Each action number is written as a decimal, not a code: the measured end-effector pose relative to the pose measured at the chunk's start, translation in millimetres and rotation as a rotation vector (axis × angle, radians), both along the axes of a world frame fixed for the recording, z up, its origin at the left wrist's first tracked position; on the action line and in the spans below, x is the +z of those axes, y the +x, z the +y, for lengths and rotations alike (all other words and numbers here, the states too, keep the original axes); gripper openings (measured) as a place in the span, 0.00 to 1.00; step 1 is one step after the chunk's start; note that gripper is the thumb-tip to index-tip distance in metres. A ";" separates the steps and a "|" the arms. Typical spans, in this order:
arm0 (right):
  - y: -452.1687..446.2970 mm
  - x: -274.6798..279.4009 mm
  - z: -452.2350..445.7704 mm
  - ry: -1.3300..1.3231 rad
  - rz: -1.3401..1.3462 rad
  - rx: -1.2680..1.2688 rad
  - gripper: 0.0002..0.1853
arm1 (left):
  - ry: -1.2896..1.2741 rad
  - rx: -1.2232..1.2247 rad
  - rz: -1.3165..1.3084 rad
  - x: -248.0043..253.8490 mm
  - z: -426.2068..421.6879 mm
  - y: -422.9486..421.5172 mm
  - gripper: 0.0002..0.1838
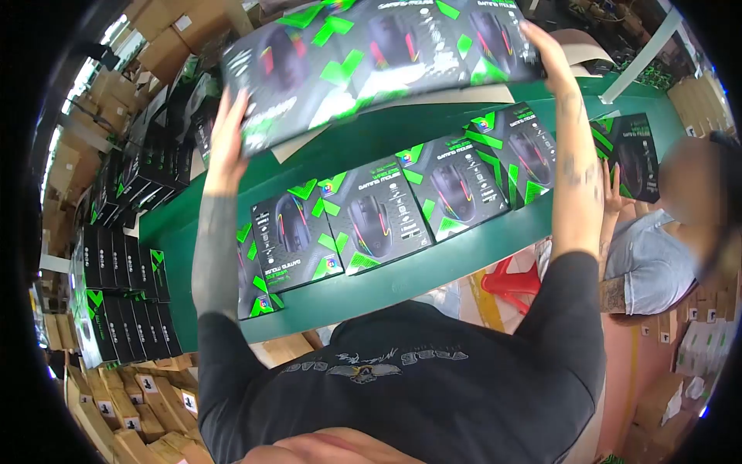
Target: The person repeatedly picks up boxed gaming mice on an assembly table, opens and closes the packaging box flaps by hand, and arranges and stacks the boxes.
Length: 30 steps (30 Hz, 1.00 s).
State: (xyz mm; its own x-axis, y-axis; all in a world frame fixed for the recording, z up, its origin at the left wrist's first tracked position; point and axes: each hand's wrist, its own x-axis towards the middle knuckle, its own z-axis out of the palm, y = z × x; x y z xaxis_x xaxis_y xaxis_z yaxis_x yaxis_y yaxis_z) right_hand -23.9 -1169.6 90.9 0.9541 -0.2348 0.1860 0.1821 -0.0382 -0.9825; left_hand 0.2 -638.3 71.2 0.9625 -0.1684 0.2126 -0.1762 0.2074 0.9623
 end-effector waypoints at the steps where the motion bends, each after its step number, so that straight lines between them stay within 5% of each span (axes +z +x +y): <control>1: 25.6 0.9 -24.4 -0.174 -0.090 -0.246 0.29 | 0.062 0.089 -0.020 5.5 -26.7 21.9 0.44; 2: 54.5 -13.7 -64.3 -0.442 -0.049 -0.554 0.33 | 0.202 0.205 -0.076 8.8 -41.2 35.6 0.43; 4: 52.4 -17.5 -67.4 -0.745 0.077 -0.813 0.37 | 0.062 0.183 -0.124 15.4 -39.3 30.6 0.36; 7: 2.7 -32.9 -12.0 -0.770 -0.046 -0.484 0.34 | 0.529 0.168 -0.415 26.1 13.2 -43.9 0.28; 9: -52.3 -36.4 53.1 -0.793 -0.067 -0.343 0.29 | 0.997 0.040 -0.500 27.1 77.1 -93.9 0.36; 12: -124.6 -21.3 150.4 -0.953 -0.077 -0.113 0.24 | 1.430 -0.136 -0.216 -11.9 166.5 -172.8 0.61; 14: -141.4 -34.2 199.1 -1.074 -0.115 0.075 0.25 | 1.568 -0.135 0.076 -46.4 192.9 -225.2 0.70; 17: -126.8 -61.2 279.1 -1.093 -0.166 0.444 0.30 | 1.412 0.172 0.000 -97.8 203.3 -252.4 0.68; 21: -73.0 -128.9 384.1 -1.122 -0.345 0.398 0.36 | 1.258 0.380 -0.081 -109.5 207.6 -260.7 0.64; 24: -55.2 -132.0 430.0 -1.142 -0.049 0.533 0.34 | 1.206 0.411 -0.133 -117.6 223.7 -265.5 0.61; 28: -59.2 -139.3 435.2 -0.916 -0.148 0.405 0.28 | 1.134 0.538 -0.210 -131.1 224.8 -270.5 0.58; 30: -50.0 -155.5 435.5 -0.511 -0.194 0.327 0.22 | 1.134 0.642 -0.248 -125.7 219.6 -274.8 0.58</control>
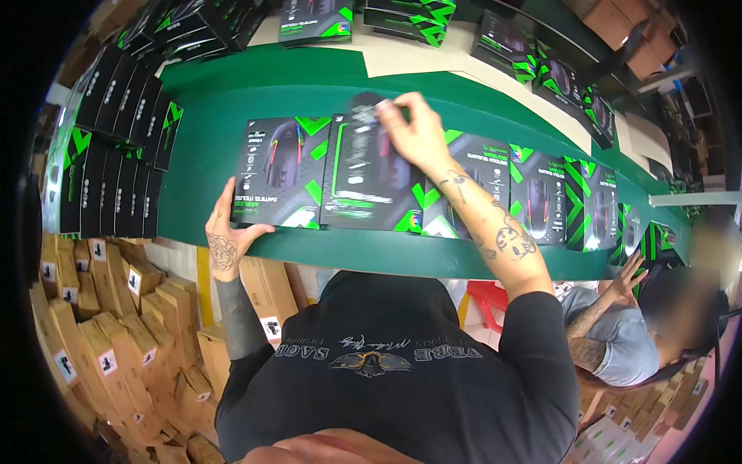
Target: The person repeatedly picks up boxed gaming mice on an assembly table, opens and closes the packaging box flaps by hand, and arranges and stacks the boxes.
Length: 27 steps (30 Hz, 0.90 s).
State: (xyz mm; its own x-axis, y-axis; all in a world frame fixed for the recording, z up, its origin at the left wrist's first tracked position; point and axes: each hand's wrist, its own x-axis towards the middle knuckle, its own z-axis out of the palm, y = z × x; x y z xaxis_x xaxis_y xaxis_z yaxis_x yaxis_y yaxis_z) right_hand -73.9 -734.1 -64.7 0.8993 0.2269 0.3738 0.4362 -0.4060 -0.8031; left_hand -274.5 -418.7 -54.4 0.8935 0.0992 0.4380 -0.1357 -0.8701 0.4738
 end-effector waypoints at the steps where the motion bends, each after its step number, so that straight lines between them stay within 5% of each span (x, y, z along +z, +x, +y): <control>1: 6.0 0.1 -4.7 0.266 0.166 0.020 0.24 | 0.017 0.021 -0.081 2.5 -3.7 0.8 0.59; 2: 14.4 1.7 -14.2 0.525 0.330 0.034 0.26 | 0.027 0.039 -0.165 1.2 -7.0 3.2 0.59; 5: 52.3 -37.6 -55.2 1.003 0.510 0.472 0.22 | -0.564 0.068 -0.285 -6.2 -49.3 3.2 0.57; 7: 69.6 -36.0 -66.0 1.082 0.621 0.796 0.12 | -0.447 -0.139 -0.154 4.7 -53.9 7.0 0.46; 8: 69.1 -34.8 -62.1 1.202 0.658 0.889 0.08 | -0.152 -0.356 -0.248 21.0 -61.4 23.2 0.33; 11: 62.7 -21.5 -65.2 1.339 0.817 0.885 0.07 | 0.091 -0.291 -0.288 4.4 -81.7 32.0 0.14; 18: 69.9 -34.6 -70.2 1.151 0.807 0.703 0.12 | 0.218 -0.313 -0.329 36.2 -94.4 46.5 0.30; 20: 74.4 -40.4 -67.3 1.170 0.741 0.835 0.13 | 0.183 -0.351 -0.191 55.9 -104.1 49.2 0.35; 22: 66.4 -24.9 -69.5 1.084 0.784 0.743 0.13 | 0.261 -0.397 -0.120 52.0 -112.4 54.4 0.46; 27: 19.5 34.8 -30.0 0.999 0.780 0.300 0.21 | 0.207 -0.434 -0.038 54.8 -114.3 57.1 0.47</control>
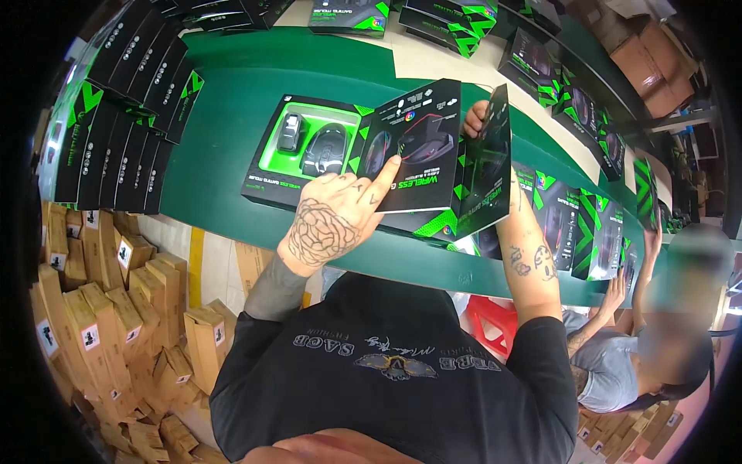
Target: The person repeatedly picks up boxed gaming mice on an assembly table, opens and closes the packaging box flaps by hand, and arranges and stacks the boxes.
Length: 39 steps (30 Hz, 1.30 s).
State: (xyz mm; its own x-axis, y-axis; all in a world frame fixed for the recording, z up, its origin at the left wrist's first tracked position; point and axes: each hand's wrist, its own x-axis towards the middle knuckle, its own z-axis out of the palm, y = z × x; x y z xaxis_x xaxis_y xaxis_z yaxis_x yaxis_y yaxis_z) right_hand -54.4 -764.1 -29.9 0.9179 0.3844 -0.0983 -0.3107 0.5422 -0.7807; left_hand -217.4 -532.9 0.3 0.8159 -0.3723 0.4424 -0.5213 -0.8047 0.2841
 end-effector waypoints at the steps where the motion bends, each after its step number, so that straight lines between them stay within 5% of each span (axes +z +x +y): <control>1: 5.2 -8.3 -7.2 0.055 -0.017 0.038 0.18 | -0.034 -0.013 -0.011 -0.2 2.3 -1.3 0.47; 5: 33.8 -57.6 -27.7 0.115 -0.223 0.130 0.20 | -0.159 0.025 0.105 -12.4 18.8 -20.8 0.39; 8: 35.4 -61.2 -28.8 0.050 -0.204 0.117 0.23 | -0.490 0.238 -0.128 -30.9 29.7 -36.3 0.20; 9: 39.9 -65.4 -33.2 0.047 -0.234 0.186 0.22 | -0.677 0.383 0.079 -44.5 36.4 -52.0 0.23; 10: 33.3 -60.9 -26.9 0.067 -0.202 0.104 0.23 | -0.864 0.549 -0.053 -54.9 35.7 -51.3 0.32; 12: 32.5 -59.9 -24.3 0.147 -0.210 0.091 0.24 | -0.706 0.809 -0.098 -34.6 35.2 -53.7 0.43; 16: 47.6 -60.5 -29.9 0.350 -0.178 0.339 0.25 | -0.610 0.743 -0.435 -34.9 37.9 -49.4 0.40; 19: 38.9 -50.4 -25.6 0.216 0.005 0.069 0.26 | -0.594 0.528 -0.558 -25.4 18.7 -49.3 0.38; 21: 15.6 -36.8 -9.0 -0.333 -0.348 -0.046 0.20 | -0.616 0.352 -0.671 -17.9 -2.6 -47.3 0.36; 22: -5.7 -19.2 6.0 -0.976 -0.679 -0.129 0.19 | -0.299 0.221 -1.009 -9.1 -6.5 -31.6 0.31; 23: -26.5 -2.0 21.0 -1.410 -0.883 -0.261 0.24 | -0.299 0.009 -1.021 -3.3 -20.5 -30.7 0.26; 24: -33.9 -2.8 18.3 -1.505 -1.195 -0.149 0.31 | -0.289 -0.206 -1.008 2.3 -34.7 -29.5 0.21; 25: -47.5 -5.0 13.5 -1.505 -1.172 -0.100 0.33 | -0.567 -0.493 -0.653 5.9 -52.5 -49.6 0.16; 26: -53.3 -5.6 6.7 -1.406 -1.151 -0.090 0.34 | -0.453 -0.594 -0.315 20.3 -62.0 -50.0 0.15; 29: -58.7 9.5 -55.3 -1.542 -1.072 -0.128 0.35 | -0.170 -0.428 0.134 6.6 -112.2 -30.2 0.32; 32: -64.5 14.2 -149.0 -1.790 -0.771 -0.369 0.35 | 0.043 -0.318 0.250 -19.5 -133.7 -9.6 0.47; 35: -93.0 -24.4 -242.7 -1.878 -0.515 -0.531 0.34 | 0.113 -0.241 0.253 -47.1 -144.9 5.9 0.47; 39: -113.7 -28.4 -239.6 -1.967 -0.408 -0.551 0.35 | 0.159 -0.212 0.224 -52.3 -144.7 7.8 0.48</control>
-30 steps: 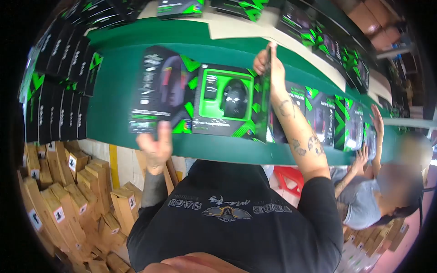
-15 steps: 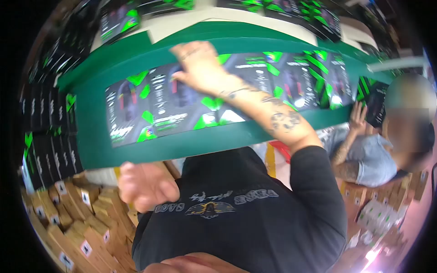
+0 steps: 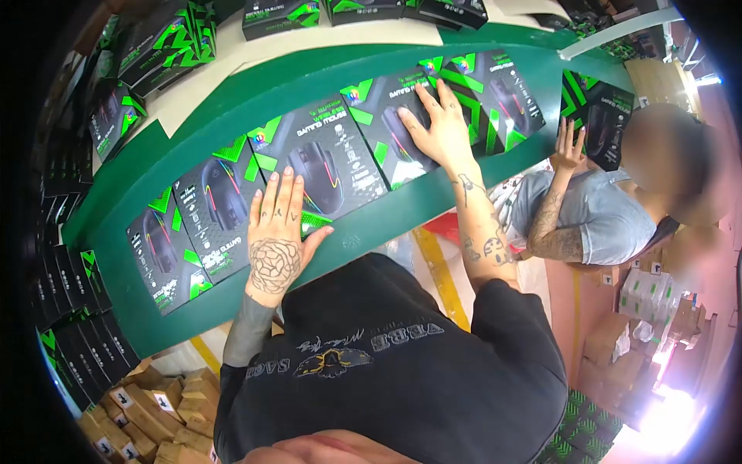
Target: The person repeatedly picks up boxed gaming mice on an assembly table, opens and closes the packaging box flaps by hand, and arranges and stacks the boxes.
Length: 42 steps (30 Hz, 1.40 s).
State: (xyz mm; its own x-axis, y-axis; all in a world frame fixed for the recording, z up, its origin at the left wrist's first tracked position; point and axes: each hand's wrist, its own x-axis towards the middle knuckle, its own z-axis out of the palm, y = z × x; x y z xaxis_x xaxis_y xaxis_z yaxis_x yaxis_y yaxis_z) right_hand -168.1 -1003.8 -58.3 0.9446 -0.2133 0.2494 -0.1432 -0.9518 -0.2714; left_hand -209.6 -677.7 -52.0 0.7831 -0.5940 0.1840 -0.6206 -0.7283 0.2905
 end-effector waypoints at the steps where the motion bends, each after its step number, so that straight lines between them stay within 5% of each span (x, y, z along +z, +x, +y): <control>1: -1.1 -1.1 5.9 -0.035 0.002 -0.014 0.36 | -0.001 0.013 0.017 0.6 0.3 -0.3 0.48; 11: -31.7 12.1 96.8 -0.087 0.137 0.176 0.50 | 0.095 0.062 0.044 18.9 81.1 -10.5 0.47; 18: -10.4 43.4 99.3 0.208 0.254 0.497 0.35 | 0.163 0.094 -0.006 28.1 137.9 -14.2 0.44; 22: 44.9 9.0 79.1 0.117 -0.155 0.373 0.32 | 0.114 0.046 -0.105 22.8 140.2 -13.5 0.42; 26: 50.9 1.9 88.9 0.315 0.139 0.438 0.30 | -0.087 0.138 -0.256 9.3 149.5 -26.7 0.26; 27: 48.8 1.7 91.6 0.315 0.077 0.419 0.24 | -0.082 0.232 -0.453 3.5 147.5 -33.0 0.19; 28: 49.4 1.2 91.9 0.370 0.005 0.454 0.22 | -0.138 0.431 -0.327 -0.4 141.5 -39.8 0.15; 32: 60.4 14.2 91.2 0.678 -0.033 0.434 0.16 | -0.127 0.587 -0.236 -1.1 121.1 -40.6 0.18; 34: 67.4 9.5 81.6 0.836 -0.259 0.408 0.18 | -0.233 0.589 -0.236 -8.6 124.9 -40.9 0.20; 35: 63.7 18.2 81.3 0.948 -0.221 0.361 0.22 | -0.302 0.599 -0.217 -9.8 124.4 -40.6 0.19; 38: 40.1 39.4 69.6 1.906 0.034 0.224 0.31 | -0.222 0.576 -0.376 -40.3 137.4 -52.4 0.17; 39: 27.6 43.1 71.5 1.832 0.144 0.256 0.32 | -0.085 0.528 -0.504 -55.3 144.2 -60.3 0.17; 42: -24.3 86.9 99.6 1.512 0.392 0.406 0.24 | -0.196 0.562 -0.481 -46.2 131.2 -74.1 0.16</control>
